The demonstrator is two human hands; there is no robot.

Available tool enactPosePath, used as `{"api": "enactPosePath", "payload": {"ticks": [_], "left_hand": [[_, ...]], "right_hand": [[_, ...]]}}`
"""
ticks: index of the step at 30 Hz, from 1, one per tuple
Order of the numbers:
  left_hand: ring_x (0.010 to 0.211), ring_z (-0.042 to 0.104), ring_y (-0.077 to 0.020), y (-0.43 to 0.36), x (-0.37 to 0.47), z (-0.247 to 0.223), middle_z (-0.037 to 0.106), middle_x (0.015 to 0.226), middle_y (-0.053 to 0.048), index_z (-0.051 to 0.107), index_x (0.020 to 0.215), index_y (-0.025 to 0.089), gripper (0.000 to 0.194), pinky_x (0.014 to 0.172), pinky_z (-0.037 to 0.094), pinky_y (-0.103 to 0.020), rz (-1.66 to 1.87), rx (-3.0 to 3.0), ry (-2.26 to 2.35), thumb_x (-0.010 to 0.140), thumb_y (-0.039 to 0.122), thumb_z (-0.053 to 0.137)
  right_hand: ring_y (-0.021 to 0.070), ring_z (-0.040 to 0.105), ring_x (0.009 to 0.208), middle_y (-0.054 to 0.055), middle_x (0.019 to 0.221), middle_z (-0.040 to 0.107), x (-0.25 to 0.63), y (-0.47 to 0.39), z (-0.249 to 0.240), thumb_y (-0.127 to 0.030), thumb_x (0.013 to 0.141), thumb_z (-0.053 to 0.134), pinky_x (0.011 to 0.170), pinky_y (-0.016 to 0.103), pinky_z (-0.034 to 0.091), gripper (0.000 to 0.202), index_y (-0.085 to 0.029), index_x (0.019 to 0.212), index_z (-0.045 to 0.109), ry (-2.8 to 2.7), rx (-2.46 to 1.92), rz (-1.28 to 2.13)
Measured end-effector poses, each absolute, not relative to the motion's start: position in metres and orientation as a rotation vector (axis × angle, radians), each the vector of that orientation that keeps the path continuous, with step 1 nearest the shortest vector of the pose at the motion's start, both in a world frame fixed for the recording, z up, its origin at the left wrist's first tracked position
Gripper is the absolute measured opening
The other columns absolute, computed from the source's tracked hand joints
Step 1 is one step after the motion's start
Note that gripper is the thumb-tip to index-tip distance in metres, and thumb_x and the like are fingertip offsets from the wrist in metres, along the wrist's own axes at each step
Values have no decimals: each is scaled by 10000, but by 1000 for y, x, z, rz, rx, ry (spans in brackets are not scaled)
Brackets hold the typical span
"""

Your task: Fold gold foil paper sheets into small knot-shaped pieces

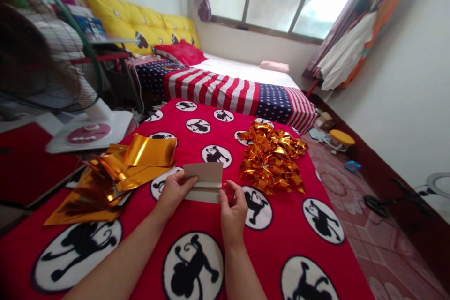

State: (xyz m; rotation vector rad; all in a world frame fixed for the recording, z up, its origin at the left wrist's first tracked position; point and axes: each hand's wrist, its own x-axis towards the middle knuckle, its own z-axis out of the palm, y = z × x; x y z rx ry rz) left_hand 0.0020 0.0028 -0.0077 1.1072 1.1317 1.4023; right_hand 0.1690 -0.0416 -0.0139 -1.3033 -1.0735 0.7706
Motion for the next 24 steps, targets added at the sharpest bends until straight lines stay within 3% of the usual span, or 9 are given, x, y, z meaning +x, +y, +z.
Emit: {"api": "enactPosePath", "payload": {"ticks": [2, 7, 13, 19, 24], "left_hand": [[794, 683, -211, 3, 4, -6, 759, 832, -56, 733, 869, 141, 295, 734, 528, -296, 1449, 1011, 1090, 648, 331, 781], [884, 687, -218, 2, 8, 0, 755, 898, -68, 699, 926, 132, 410, 819, 526, -322, 1535, 727, 918, 587, 316, 837], [913, 685, -221, -7, 21, 0, 751, 922, -74, 682, 954, 126, 444, 870, 511, -343, 1451, 649, 785, 575, 274, 859], [958, 662, -218, -8, 21, -3, 731, 1002, -87, 675, 1030, 132, 470, 885, 494, -310, 1366, 810, 810, 615, 275, 842], [1001, 632, -206, -5, 5, 5, 673, 1118, -94, 624, 1159, 176, 501, 839, 500, -278, 1414, 954, 852, 702, 314, 779]], "right_hand": [[182, 616, 860, 72, 997, 663, 170, -43, -13, -381, 816, 662, 710, 280, 495, 322, -187, 1071, 627, -1057, -1319, 711], [141, 591, 644, 15, 772, 638, 166, -47, -10, -405, 857, 618, 632, 267, 482, 221, -184, 875, 623, -1038, -1293, 842], [183, 638, 773, 43, 864, 685, 149, -50, -12, -379, 840, 644, 696, 285, 503, 225, -188, 961, 637, -1197, -1180, 1037], [178, 601, 652, 22, 692, 660, 156, -46, -15, -419, 774, 692, 623, 290, 492, 262, -168, 821, 637, -1006, -1277, 891], [203, 660, 802, 43, 883, 707, 168, -43, -9, -354, 756, 714, 729, 311, 525, 288, -187, 967, 612, -969, -1163, 939]]}}
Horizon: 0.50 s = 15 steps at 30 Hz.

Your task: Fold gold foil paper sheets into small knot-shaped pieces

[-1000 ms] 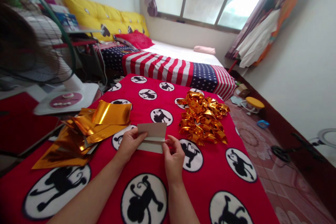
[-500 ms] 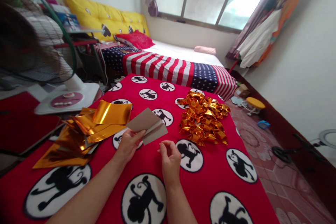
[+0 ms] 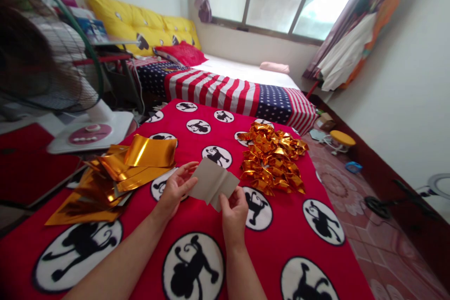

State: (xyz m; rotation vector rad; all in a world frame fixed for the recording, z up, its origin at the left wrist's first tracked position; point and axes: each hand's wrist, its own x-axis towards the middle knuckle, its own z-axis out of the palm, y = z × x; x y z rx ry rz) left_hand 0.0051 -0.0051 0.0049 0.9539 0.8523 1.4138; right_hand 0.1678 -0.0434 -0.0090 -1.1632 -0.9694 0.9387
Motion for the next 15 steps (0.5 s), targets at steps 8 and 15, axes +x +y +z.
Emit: {"api": "enactPosePath", "payload": {"ticks": [8, 15], "left_hand": [[1085, 611, -242, -6, -7, 10, 668, 1176, -106, 611, 1209, 199, 534, 904, 484, -308, 1269, 1289, 935, 700, 251, 765], [811, 630, -161, -7, -14, 18, 661, 1181, -124, 580, 1272, 205, 663, 669, 511, -241, 1074, 1349, 912, 646, 240, 796]], "right_hand": [[188, 647, 819, 45, 909, 702, 174, -44, -8, -373, 806, 673, 734, 295, 512, 360, -189, 1115, 648, -997, -1211, 935], [219, 658, 846, 61, 924, 737, 183, -44, -1, -369, 811, 669, 763, 324, 512, 254, -201, 986, 744, -1207, -1270, 936]]}}
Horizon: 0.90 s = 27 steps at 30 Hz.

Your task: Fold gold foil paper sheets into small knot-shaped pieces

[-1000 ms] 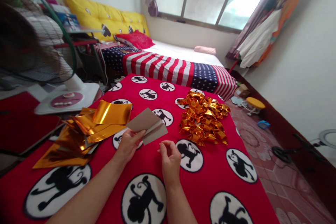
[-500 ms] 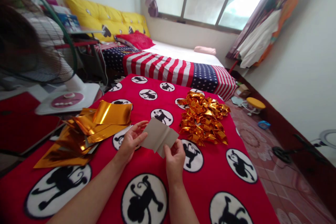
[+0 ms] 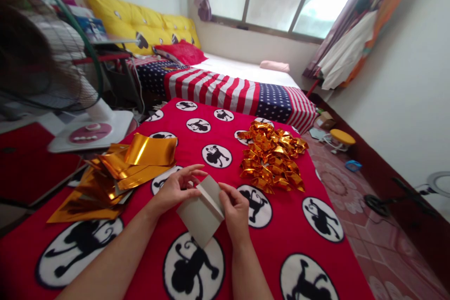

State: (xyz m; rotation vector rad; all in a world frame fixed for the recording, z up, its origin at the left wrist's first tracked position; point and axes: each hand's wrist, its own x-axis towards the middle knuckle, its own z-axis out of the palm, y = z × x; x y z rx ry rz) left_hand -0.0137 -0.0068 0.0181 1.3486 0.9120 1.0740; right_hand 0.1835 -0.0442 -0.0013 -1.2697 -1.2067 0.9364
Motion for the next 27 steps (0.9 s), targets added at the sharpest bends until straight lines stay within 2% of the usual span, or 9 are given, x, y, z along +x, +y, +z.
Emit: {"api": "enactPosePath", "payload": {"ticks": [2, 5, 10, 13, 18, 21, 24, 27], "left_hand": [[775, 620, -150, -7, -15, 18, 670, 1146, -116, 588, 1273, 208, 675, 632, 496, -227, 1020, 1365, 896, 635, 252, 807], [763, 628, -163, -8, -15, 15, 700, 966, -77, 643, 1208, 194, 589, 638, 486, -235, 952, 1364, 900, 648, 281, 805], [621, 567, -123, -6, -8, 9, 622, 706, 2, 721, 1053, 179, 427, 556, 423, -210, 1084, 1305, 1041, 655, 316, 797], [577, 549, -113, -3, -5, 5, 596, 629, 27, 714, 1043, 171, 465, 517, 396, -194, 1228, 1170, 1122, 619, 332, 816], [603, 605, -135, -1, -7, 2, 660, 674, 2, 669, 1091, 149, 581, 541, 437, -204, 1279, 976, 1138, 588, 388, 832], [599, 609, -137, -2, -8, 4, 661, 668, -2, 666, 1079, 138, 595, 536, 436, -203, 1274, 968, 1143, 569, 391, 841], [632, 607, -128, -3, -6, 7, 644, 658, 12, 673, 1068, 147, 547, 564, 439, -190, 1287, 1013, 1126, 592, 363, 834], [640, 603, -124, -4, -3, 7, 648, 685, 10, 653, 1106, 156, 539, 569, 438, -190, 1260, 1055, 1090, 634, 363, 812]], "right_hand": [[222, 663, 860, 58, 936, 743, 183, -45, 1, -366, 815, 666, 781, 328, 511, 240, -210, 976, 752, -1226, -1259, 963], [214, 656, 851, 57, 933, 737, 182, -46, 2, -377, 827, 655, 768, 316, 504, 243, -209, 974, 751, -1221, -1247, 1000], [181, 635, 780, 47, 877, 693, 182, -44, -5, -430, 883, 576, 695, 292, 500, 346, -195, 1114, 680, -1065, -1156, 1029], [200, 635, 898, 77, 1011, 682, 183, -42, -6, -376, 876, 585, 782, 326, 506, 329, -194, 1145, 642, -1040, -1175, 912], [239, 558, 1125, 100, 1281, 569, 180, -44, 0, -219, 797, 609, 823, 337, 495, 389, -242, 1185, 631, -1297, -1211, 641], [248, 513, 1221, 88, 1330, 551, 177, -45, 1, -189, 797, 591, 916, 365, 469, 426, -258, 1217, 621, -1348, -1158, 707], [242, 555, 1191, 91, 1290, 602, 177, -44, -2, -298, 866, 561, 962, 396, 458, 368, -242, 1227, 604, -1148, -1105, 942], [244, 632, 1069, 101, 1206, 654, 179, -42, -4, -443, 867, 571, 888, 397, 503, 434, -230, 1245, 572, -952, -1021, 1126]]}}
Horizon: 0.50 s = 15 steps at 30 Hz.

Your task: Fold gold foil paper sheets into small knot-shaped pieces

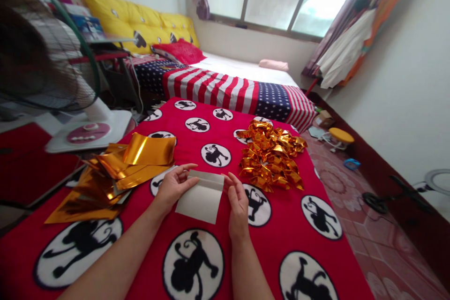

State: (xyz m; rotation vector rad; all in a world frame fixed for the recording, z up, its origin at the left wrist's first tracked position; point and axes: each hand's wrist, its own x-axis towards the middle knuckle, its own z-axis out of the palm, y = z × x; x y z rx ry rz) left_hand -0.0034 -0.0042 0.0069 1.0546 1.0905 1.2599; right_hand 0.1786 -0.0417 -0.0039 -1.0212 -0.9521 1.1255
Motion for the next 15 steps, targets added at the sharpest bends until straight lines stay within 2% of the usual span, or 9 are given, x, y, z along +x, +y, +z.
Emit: {"api": "enactPosePath", "payload": {"ticks": [3, 7, 11, 15], "left_hand": [[620, 597, -128, -5, -1, 5, 649, 705, 7, 630, 1144, 160, 559, 551, 433, -202, 1221, 1080, 1052, 656, 378, 795], [542, 531, -89, -5, -2, 2, 568, 608, 50, 635, 1142, 162, 511, 506, 372, -175, 1203, 1138, 1050, 688, 352, 771], [570, 555, -97, -3, -4, -2, 629, 644, 25, 677, 1061, 168, 377, 523, 376, -178, 1186, 1150, 1026, 732, 344, 727], [730, 643, -162, 0, -7, -7, 731, 802, -46, 746, 822, 155, 203, 630, 454, -219, 1156, 1205, 1077, 742, 337, 706]], "right_hand": [[213, 667, 894, 67, 1011, 698, 178, -41, -3, -410, 771, 708, 763, 328, 524, 526, -219, 1237, 554, -947, -1035, 1162], [141, 608, 674, -14, 725, 644, 177, -41, -4, -331, 723, 761, 632, 245, 470, 397, -194, 1059, 601, -929, -1128, 1084], [103, 541, 600, -48, 651, 597, 179, -40, -6, -300, 707, 773, 576, 204, 404, 327, -201, 953, 580, -912, -1150, 1046], [84, 505, 561, -61, 624, 575, 179, -40, -5, -284, 691, 783, 547, 186, 367, 318, -204, 902, 559, -861, -1136, 1057]]}}
